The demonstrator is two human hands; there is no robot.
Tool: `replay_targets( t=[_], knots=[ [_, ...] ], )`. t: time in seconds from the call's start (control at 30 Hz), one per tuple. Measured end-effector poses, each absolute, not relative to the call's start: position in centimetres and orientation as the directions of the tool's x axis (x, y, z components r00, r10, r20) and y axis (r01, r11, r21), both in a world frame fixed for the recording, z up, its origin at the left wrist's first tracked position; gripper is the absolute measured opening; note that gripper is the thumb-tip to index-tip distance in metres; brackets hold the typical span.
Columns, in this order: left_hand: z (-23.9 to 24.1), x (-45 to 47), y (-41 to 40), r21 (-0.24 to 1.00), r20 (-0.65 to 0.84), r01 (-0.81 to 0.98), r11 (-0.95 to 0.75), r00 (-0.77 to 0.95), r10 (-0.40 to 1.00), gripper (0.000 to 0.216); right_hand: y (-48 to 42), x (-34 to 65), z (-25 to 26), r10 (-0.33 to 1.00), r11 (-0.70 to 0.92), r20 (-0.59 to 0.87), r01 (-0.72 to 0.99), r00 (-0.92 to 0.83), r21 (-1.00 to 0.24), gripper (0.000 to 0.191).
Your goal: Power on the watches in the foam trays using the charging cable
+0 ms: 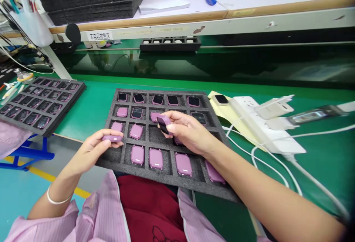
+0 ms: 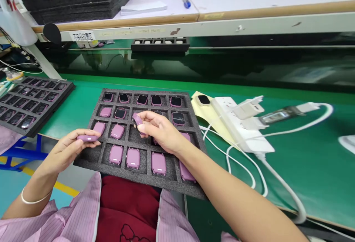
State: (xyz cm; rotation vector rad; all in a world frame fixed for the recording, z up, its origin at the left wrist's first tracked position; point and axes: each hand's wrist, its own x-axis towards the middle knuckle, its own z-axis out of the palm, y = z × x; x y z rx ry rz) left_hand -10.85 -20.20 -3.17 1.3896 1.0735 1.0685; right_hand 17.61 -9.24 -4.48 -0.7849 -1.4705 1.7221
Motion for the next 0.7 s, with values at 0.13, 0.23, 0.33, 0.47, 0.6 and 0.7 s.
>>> replay_targets(
  t=[0.13,0.23,0.33,0.47,0.6,0.7],
  knots=[
    [-3.2,-11.0,-21.0,0.804,0.284,0.476,-0.358,0.221,0.933,0.050,-9.3,17.6,-4.7,0.843,-0.090,-0.009,-0.124,-0.537,-0.988,0.038],
    [-3.3,-10.9,-21.1,0.714,0.339,0.558,-0.423,0.253,0.906,0.062,-9.4,17.7,-4.6,0.840,-0.096,-0.017,-0.118,-0.542,-0.988,0.039],
    [-3.3,-10.9,-21.0,0.754,0.346,0.518,-0.403,0.208,0.915,0.056,-9.4,17.7,-4.6,0.841,-0.102,-0.029,-0.105,-0.540,-0.989,0.038],
    [-2.9,-11.0,-20.3,0.951,0.231,0.195,-0.241,0.070,0.970,0.028,-9.4,17.6,-4.5,0.840,-0.098,-0.023,-0.110,-0.542,-0.989,0.038],
    [-2.1,-11.4,-19.2,0.982,-0.003,-0.191,-0.010,-0.071,0.997,0.032,-9.4,17.4,-4.3,0.836,-0.146,-0.037,-0.157,-0.548,-0.977,0.037],
    [-1.9,-11.8,-18.5,0.949,-0.066,-0.313,0.043,-0.063,0.996,0.034,-9.3,17.4,-4.0,0.824,-0.219,-0.049,-0.238,-0.565,-0.946,0.037]
  ],
)
